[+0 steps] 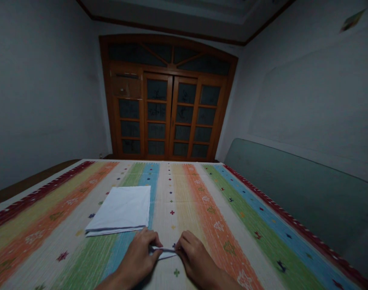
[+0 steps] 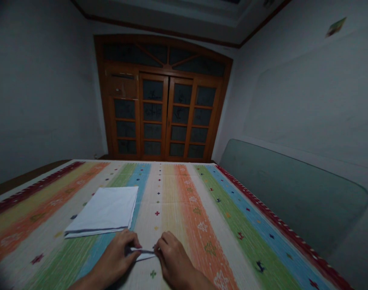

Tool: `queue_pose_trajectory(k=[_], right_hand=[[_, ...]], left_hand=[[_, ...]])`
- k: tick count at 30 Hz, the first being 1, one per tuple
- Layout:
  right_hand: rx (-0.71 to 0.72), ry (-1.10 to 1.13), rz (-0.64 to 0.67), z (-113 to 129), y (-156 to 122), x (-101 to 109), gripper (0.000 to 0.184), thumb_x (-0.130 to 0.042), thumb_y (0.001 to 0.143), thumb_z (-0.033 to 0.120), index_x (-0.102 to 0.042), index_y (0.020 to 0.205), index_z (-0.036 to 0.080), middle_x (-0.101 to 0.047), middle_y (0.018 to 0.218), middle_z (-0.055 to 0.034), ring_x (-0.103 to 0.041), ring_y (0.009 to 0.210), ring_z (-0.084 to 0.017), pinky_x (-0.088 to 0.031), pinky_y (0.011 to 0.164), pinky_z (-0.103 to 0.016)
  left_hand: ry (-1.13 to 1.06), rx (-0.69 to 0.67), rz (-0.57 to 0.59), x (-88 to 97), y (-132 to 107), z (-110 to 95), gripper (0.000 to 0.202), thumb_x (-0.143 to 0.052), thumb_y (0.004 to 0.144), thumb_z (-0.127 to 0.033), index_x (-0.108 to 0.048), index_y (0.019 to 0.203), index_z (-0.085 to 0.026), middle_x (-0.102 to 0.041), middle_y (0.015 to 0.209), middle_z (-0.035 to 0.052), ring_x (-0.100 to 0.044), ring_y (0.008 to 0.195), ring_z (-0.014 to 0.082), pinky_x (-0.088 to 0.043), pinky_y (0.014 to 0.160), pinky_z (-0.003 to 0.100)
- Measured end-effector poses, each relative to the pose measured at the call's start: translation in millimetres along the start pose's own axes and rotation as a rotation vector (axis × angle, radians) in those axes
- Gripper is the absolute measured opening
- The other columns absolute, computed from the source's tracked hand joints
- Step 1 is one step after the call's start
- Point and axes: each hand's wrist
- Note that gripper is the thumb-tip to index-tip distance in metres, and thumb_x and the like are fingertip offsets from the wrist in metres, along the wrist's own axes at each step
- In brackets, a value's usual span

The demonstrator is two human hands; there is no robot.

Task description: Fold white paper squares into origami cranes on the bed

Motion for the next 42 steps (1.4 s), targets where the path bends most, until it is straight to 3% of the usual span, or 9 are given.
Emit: queue_pose_trajectory(k=[8, 11, 16, 23, 31, 36, 42], right_hand=[[0.218, -0.140, 0.100, -6.8, -2.1, 14.1, 0.019, -0.051, 0.098, 0.007, -0.066, 0.096, 0.019, -0.064, 0.091, -0.0072, -0.057, 0.084, -0.020, -0.045, 0.072, -0.028], [0.240, -0.113, 0.104, -6.4, -2.7, 17.7, 0.022, -0.048, 0.099, 0.009, -0.068, 0.100, 0.019, -0.065, 0.091, -0.0083, -0.057, 0.086, -0.020, -0.045, 0.072, -0.028], [0.225, -0.096, 0.132, 1.8, -2.4, 24.7, 0.022, -0.050, 0.097, 0.010, -0.070, 0.098, 0.019, -0.065, 0.092, -0.0096, -0.058, 0.086, -0.022, -0.045, 0.069, -0.030], [0.178, -0.122, 0.096, 3.6, -2.3, 21.6, 0.020, -0.052, 0.098, 0.016, -0.070, 0.089, 0.019, -0.063, 0.085, -0.0078, -0.058, 0.080, -0.021, -0.044, 0.065, -0.028], [0.105, -0.115, 0.071, 0.2, -2.8, 13.2, 0.019, -0.056, 0.095, 0.011, -0.073, 0.096, 0.020, -0.062, 0.086, -0.0069, -0.060, 0.079, -0.020, -0.044, 0.065, -0.026], [0.083, -0.063, 0.056, -0.5, -1.7, 12.3, 0.024, -0.056, 0.093, 0.009, -0.074, 0.104, 0.020, -0.064, 0.088, -0.0071, -0.060, 0.081, -0.020, -0.047, 0.068, -0.027], [0.037, 0.000, 0.065, 3.3, -1.4, 14.5, 0.022, -0.059, 0.090, 0.008, -0.074, 0.102, 0.019, -0.066, 0.092, -0.0078, -0.063, 0.087, -0.021, -0.050, 0.075, -0.030]], left_hand=[[0.098, -0.320, 0.044, 7.5, -6.9, 4.4, 0.018, -0.058, 0.083, -0.003, -0.065, 0.082, -0.020, -0.072, 0.084, 0.0059, -0.061, 0.087, 0.0258, -0.047, 0.076, 0.036], [0.138, -0.445, 0.081, 14.5, -9.3, 1.1, 0.021, -0.055, 0.085, -0.002, -0.065, 0.086, -0.020, -0.072, 0.084, 0.0061, -0.060, 0.089, 0.0260, -0.048, 0.077, 0.036], [0.189, -0.531, 0.105, 19.4, -11.1, 2.3, 0.015, -0.060, 0.088, -0.009, -0.066, 0.093, -0.022, -0.073, 0.095, 0.0070, -0.059, 0.093, 0.0273, -0.049, 0.083, 0.041], [0.232, -0.519, 0.051, 11.8, -6.0, 14.2, 0.009, -0.064, 0.089, -0.013, -0.067, 0.088, -0.022, -0.070, 0.089, 0.0059, -0.058, 0.087, 0.0254, -0.046, 0.077, 0.036], [0.248, -0.399, 0.178, 18.2, -1.5, 6.0, 0.011, -0.060, 0.093, -0.014, -0.069, 0.090, -0.018, -0.070, 0.089, 0.0064, -0.064, 0.084, 0.0225, -0.046, 0.073, 0.031], [0.417, -0.463, 0.098, 7.4, 0.6, 10.3, 0.016, -0.055, 0.098, -0.015, -0.066, 0.087, -0.019, -0.070, 0.085, 0.0046, -0.064, 0.077, 0.0215, -0.046, 0.071, 0.031], [0.338, -0.438, 0.055, 1.2, 0.6, 13.9, 0.015, -0.056, 0.095, -0.009, -0.064, 0.090, -0.020, -0.069, 0.089, 0.0041, -0.064, 0.081, 0.0207, -0.046, 0.071, 0.028]])
Point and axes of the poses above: each hand's wrist, its own y-axis towards the middle knuckle, its own x-axis out of the back of the hand, z = x × y
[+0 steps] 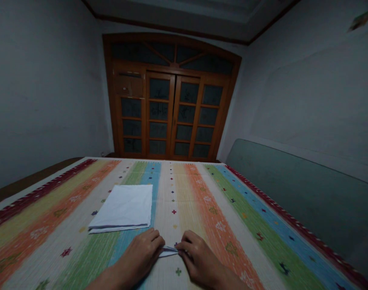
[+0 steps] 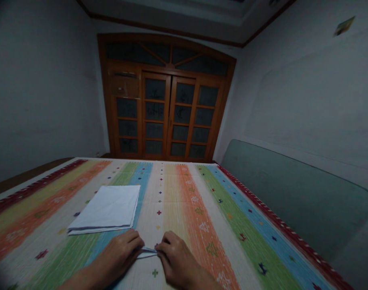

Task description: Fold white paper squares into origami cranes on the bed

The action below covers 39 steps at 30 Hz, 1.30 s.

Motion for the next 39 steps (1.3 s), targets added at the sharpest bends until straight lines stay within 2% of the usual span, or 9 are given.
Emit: queue_pose_trajectory(k=[6, 9, 12, 15, 22, 26, 30, 34, 39], right_hand=[[-0.070, -0.061, -0.002, 3.7, 0.7, -5.3, 0.013, -0.074, 0.083, 0.015, -0.072, 0.096, 0.019, -0.067, 0.094, -0.0069, -0.062, 0.089, -0.024, -0.048, 0.079, -0.033], [-0.060, -0.059, -0.010, 3.2, -0.2, -10.4, 0.015, -0.073, 0.082, 0.010, -0.069, 0.093, 0.019, -0.068, 0.094, -0.0065, -0.062, 0.089, -0.024, -0.046, 0.079, -0.033], [-0.027, -0.062, -0.037, -0.5, -1.2, -14.1, 0.016, -0.069, 0.081, 0.005, -0.066, 0.089, 0.019, -0.068, 0.091, -0.0060, -0.061, 0.087, -0.023, -0.044, 0.076, -0.032], [0.038, -0.129, -0.103, -7.2, -1.0, -15.4, 0.014, -0.066, 0.082, 0.006, -0.064, 0.084, 0.020, -0.068, 0.086, -0.0060, -0.059, 0.083, -0.023, -0.042, 0.073, -0.033], [0.219, -0.302, -0.305, -8.4, 4.1, -12.3, 0.018, -0.054, 0.091, 0.008, -0.060, 0.080, 0.020, -0.065, 0.077, -0.0048, -0.052, 0.074, -0.021, -0.036, 0.069, -0.032], [0.276, -0.287, -0.267, 4.0, 6.0, -7.7, 0.009, -0.059, 0.090, 0.012, -0.063, 0.090, 0.019, -0.067, 0.081, -0.0054, -0.053, 0.075, -0.021, -0.036, 0.070, -0.033], [0.364, -0.243, -0.309, 8.2, 5.6, -5.7, 0.016, -0.051, 0.095, 0.012, -0.066, 0.093, 0.018, -0.068, 0.077, -0.0067, -0.053, 0.070, -0.021, -0.036, 0.065, -0.033], [0.250, -0.067, -0.363, 5.6, 3.9, -6.3, 0.020, -0.051, 0.097, 0.014, -0.069, 0.088, 0.017, -0.068, 0.073, -0.0071, -0.057, 0.067, -0.019, -0.039, 0.062, -0.029], [-0.113, 0.263, -0.342, 6.8, 5.8, -6.3, 0.018, -0.064, 0.091, 0.024, -0.074, 0.078, 0.017, -0.069, 0.070, -0.0057, -0.061, 0.064, -0.018, -0.042, 0.058, -0.026]], left_hand=[[-0.048, 0.026, 0.049, -0.7, -0.6, -9.1, 0.013, -0.059, 0.091, -0.007, -0.060, 0.092, -0.020, -0.068, 0.092, 0.0049, -0.065, 0.084, 0.0221, -0.046, 0.072, 0.029], [-0.069, 0.014, 0.071, -1.7, -1.4, -12.1, 0.017, -0.060, 0.089, -0.004, -0.060, 0.095, -0.019, -0.069, 0.091, 0.0049, -0.066, 0.083, 0.0226, -0.047, 0.072, 0.030], [-0.094, 0.022, 0.068, -1.3, -1.2, -13.3, 0.007, -0.061, 0.094, -0.012, -0.063, 0.095, -0.019, -0.071, 0.088, 0.0061, -0.067, 0.080, 0.0231, -0.048, 0.069, 0.030], [-0.071, 0.042, 0.028, -1.5, -0.6, -11.7, 0.005, -0.065, 0.094, -0.016, -0.067, 0.092, -0.020, -0.072, 0.084, 0.0062, -0.068, 0.077, 0.0238, -0.048, 0.067, 0.030], [-0.003, 0.001, -0.133, -11.4, -5.4, -1.6, 0.027, -0.072, 0.072, 0.003, -0.067, 0.086, -0.020, -0.074, 0.076, 0.0011, -0.068, 0.070, 0.0221, -0.046, 0.063, 0.028], [0.057, -0.110, -0.165, -11.2, -5.6, -6.5, 0.021, -0.075, 0.075, -0.003, -0.065, 0.084, -0.019, -0.073, 0.073, 0.0006, -0.067, 0.064, 0.0212, -0.044, 0.057, 0.027], [0.025, -0.137, -0.209, -4.5, -3.2, -14.8, 0.012, -0.072, 0.081, -0.007, -0.066, 0.083, -0.018, -0.074, 0.073, 0.0024, -0.067, 0.062, 0.0216, -0.045, 0.057, 0.028], [-0.290, 0.046, -0.263, 6.9, 0.0, -19.0, 0.025, -0.062, 0.075, -0.001, -0.072, 0.088, -0.020, -0.078, 0.081, 0.0029, -0.072, 0.073, 0.0220, -0.050, 0.066, 0.028], [-0.799, 0.452, -0.310, 9.3, 9.7, -22.8, 0.019, -0.071, 0.075, -0.019, -0.075, 0.093, -0.022, -0.078, 0.078, 0.0016, -0.072, 0.069, 0.0208, -0.051, 0.064, 0.026]])
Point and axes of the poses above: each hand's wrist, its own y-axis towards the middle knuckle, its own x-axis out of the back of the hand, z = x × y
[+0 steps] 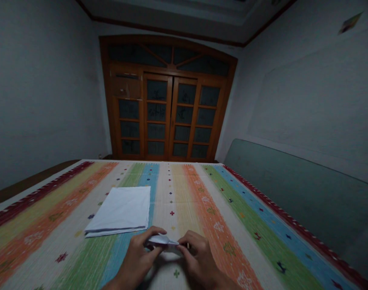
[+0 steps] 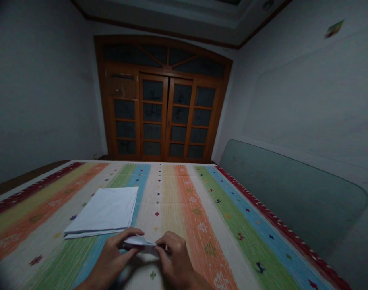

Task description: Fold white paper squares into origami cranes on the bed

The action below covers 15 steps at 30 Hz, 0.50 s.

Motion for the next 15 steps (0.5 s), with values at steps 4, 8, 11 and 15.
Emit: queue_pose_trajectory(k=[4, 8, 11, 15], right_hand=[[-0.341, 0.266, -0.015, 4.0, 4.3, -4.1, 0.022, -0.075, 0.082, 0.037, -0.075, 0.073, 0.016, -0.072, 0.070, -0.0061, -0.065, 0.068, -0.020, -0.046, 0.061, -0.027], [-0.459, 0.429, -0.017, 5.7, 5.7, -9.6, 0.031, -0.081, 0.074, 0.045, -0.074, 0.078, 0.015, -0.068, 0.066, -0.0036, -0.062, 0.063, -0.019, -0.046, 0.059, -0.026], [-0.490, 0.464, 0.057, 3.9, 4.8, -13.4, 0.034, -0.083, 0.070, 0.046, -0.069, 0.071, 0.016, -0.063, 0.061, 0.0000, -0.058, 0.059, -0.016, -0.042, 0.055, -0.024], [-0.494, 0.474, 0.184, -0.8, 6.0, -16.9, 0.039, -0.082, 0.070, 0.050, -0.063, 0.064, 0.016, -0.055, 0.056, 0.0035, -0.053, 0.054, -0.013, -0.039, 0.054, -0.023]], left_hand=[[-0.403, 0.264, -0.109, -16.1, 1.9, 11.0, 0.062, -0.085, 0.059, -0.030, -0.065, 0.117, -0.020, -0.076, 0.067, -0.0002, -0.070, 0.061, 0.0216, -0.051, 0.056, 0.026], [-0.492, 0.350, -0.082, -24.2, -1.4, 14.5, 0.053, -0.088, 0.057, -0.048, -0.072, 0.098, -0.016, -0.079, 0.075, 0.0075, -0.074, 0.069, 0.0263, -0.055, 0.056, 0.028], [-0.432, 0.333, -0.023, -22.0, -2.5, 10.4, 0.045, -0.084, 0.063, -0.056, -0.074, 0.079, -0.015, -0.079, 0.076, 0.0096, -0.074, 0.070, 0.0279, -0.058, 0.060, 0.031], [-0.407, 0.311, 0.014, -16.9, 0.1, 6.2, 0.049, -0.082, 0.065, -0.060, -0.076, 0.083, -0.015, -0.079, 0.076, 0.0088, -0.074, 0.073, 0.0304, -0.060, 0.068, 0.037]])
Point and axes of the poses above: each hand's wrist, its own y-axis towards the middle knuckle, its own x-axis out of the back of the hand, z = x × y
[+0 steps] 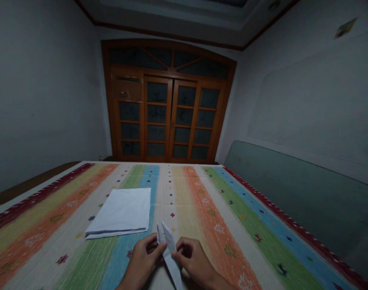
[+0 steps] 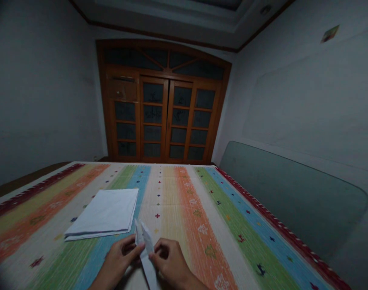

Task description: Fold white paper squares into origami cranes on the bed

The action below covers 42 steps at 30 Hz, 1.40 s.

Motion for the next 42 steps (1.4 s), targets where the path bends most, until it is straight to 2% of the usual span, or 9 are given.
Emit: queue_pose_trajectory(k=[7, 10, 13, 23, 28, 32, 35, 38, 42], right_hand=[[-0.011, 0.013, 0.050, 5.4, 12.6, 1.6, 0.048, -0.075, 0.071, 0.061, -0.063, 0.063, 0.016, -0.053, 0.055, 0.0034, -0.051, 0.051, -0.013, -0.040, 0.051, -0.024], [0.019, 0.010, 0.006, 8.3, 17.4, -0.8, 0.049, -0.076, 0.071, 0.061, -0.063, 0.059, 0.015, -0.052, 0.054, 0.0032, -0.050, 0.054, -0.013, -0.038, 0.052, -0.023], [0.048, 0.019, -0.059, 9.2, 21.5, -7.4, 0.049, -0.078, 0.071, 0.059, -0.063, 0.057, 0.015, -0.052, 0.055, 0.0035, -0.049, 0.057, -0.013, -0.038, 0.055, -0.023], [0.057, 0.110, -0.153, 15.6, 27.5, -27.0, 0.049, -0.075, 0.073, 0.060, -0.064, 0.056, 0.015, -0.049, 0.051, 0.0034, -0.045, 0.051, -0.012, -0.036, 0.050, -0.023], [0.028, 0.142, -0.158, 15.6, 29.7, -28.6, 0.048, -0.077, 0.070, 0.057, -0.060, 0.053, 0.016, -0.049, 0.048, 0.0035, -0.045, 0.046, -0.011, -0.037, 0.045, -0.022], [0.016, 0.195, -0.180, 9.4, 29.2, -29.1, 0.045, -0.081, 0.067, 0.057, -0.065, 0.079, 0.016, -0.056, 0.050, 0.0047, -0.050, 0.043, -0.012, -0.041, 0.044, -0.022], [0.016, 0.279, -0.236, 3.0, 27.9, -27.8, 0.055, -0.084, 0.065, 0.055, -0.054, 0.098, 0.022, -0.060, 0.048, 0.0081, -0.051, 0.038, -0.012, -0.040, 0.041, -0.019], [0.026, 0.313, -0.205, -0.1, 27.6, -24.8, 0.052, -0.085, 0.065, 0.056, -0.048, 0.085, 0.024, -0.060, 0.048, 0.0083, -0.053, 0.039, -0.012, -0.041, 0.040, -0.018], [0.067, 0.289, -0.137, 1.6, 27.9, -19.2, 0.046, -0.085, 0.066, 0.056, -0.057, 0.070, 0.019, -0.061, 0.056, 0.0040, -0.056, 0.043, -0.012, -0.044, 0.043, -0.021]], left_hand=[[0.041, -0.012, 0.059, -0.5, 2.3, -0.4, 0.044, -0.083, 0.066, -0.050, -0.070, 0.088, -0.015, -0.074, 0.066, 0.0033, -0.071, 0.062, 0.0233, -0.053, 0.054, 0.027], [-0.052, -0.022, -0.046, -0.6, 4.2, 7.9, 0.059, -0.085, 0.064, -0.047, -0.055, 0.108, -0.021, -0.063, 0.053, -0.0084, -0.062, 0.045, 0.0162, -0.047, 0.045, 0.022], [-0.089, -0.053, -0.100, 1.1, 5.7, 12.2, 0.055, -0.085, 0.066, -0.049, -0.045, 0.097, -0.026, -0.060, 0.053, -0.0119, -0.060, 0.042, 0.0131, -0.044, 0.042, 0.018], [-0.137, -0.098, -0.183, 6.9, 6.0, 2.1, 0.052, -0.088, 0.060, -0.037, -0.055, 0.097, -0.022, -0.069, 0.071, -0.0049, -0.066, 0.057, 0.0138, -0.051, 0.056, 0.022], [-0.072, -0.132, -0.153, 10.0, 5.9, 13.9, 0.052, -0.083, 0.071, -0.039, -0.051, 0.110, -0.025, -0.064, 0.064, -0.0084, -0.067, 0.055, 0.0153, -0.049, 0.053, 0.021], [0.001, -0.162, -0.114, 12.5, 5.6, 13.8, 0.040, -0.081, 0.075, -0.045, -0.060, 0.100, -0.022, -0.066, 0.072, -0.0036, -0.066, 0.057, 0.0162, -0.049, 0.052, 0.022], [0.096, -0.150, -0.031, 15.6, 5.0, 8.0, 0.033, -0.077, 0.077, -0.048, -0.070, 0.083, -0.017, -0.071, 0.075, 0.0029, -0.066, 0.063, 0.0183, -0.051, 0.056, 0.025], [0.111, -0.123, 0.059, 20.1, 4.4, 5.4, 0.033, -0.074, 0.080, -0.048, -0.077, 0.091, -0.017, -0.077, 0.085, 0.0078, -0.071, 0.076, 0.0242, -0.057, 0.067, 0.030], [0.152, -0.143, 0.049, 24.3, 3.7, 4.9, 0.030, -0.076, 0.077, -0.038, -0.080, 0.100, -0.020, -0.080, 0.095, 0.0100, -0.073, 0.091, 0.0285, -0.057, 0.085, 0.036]])
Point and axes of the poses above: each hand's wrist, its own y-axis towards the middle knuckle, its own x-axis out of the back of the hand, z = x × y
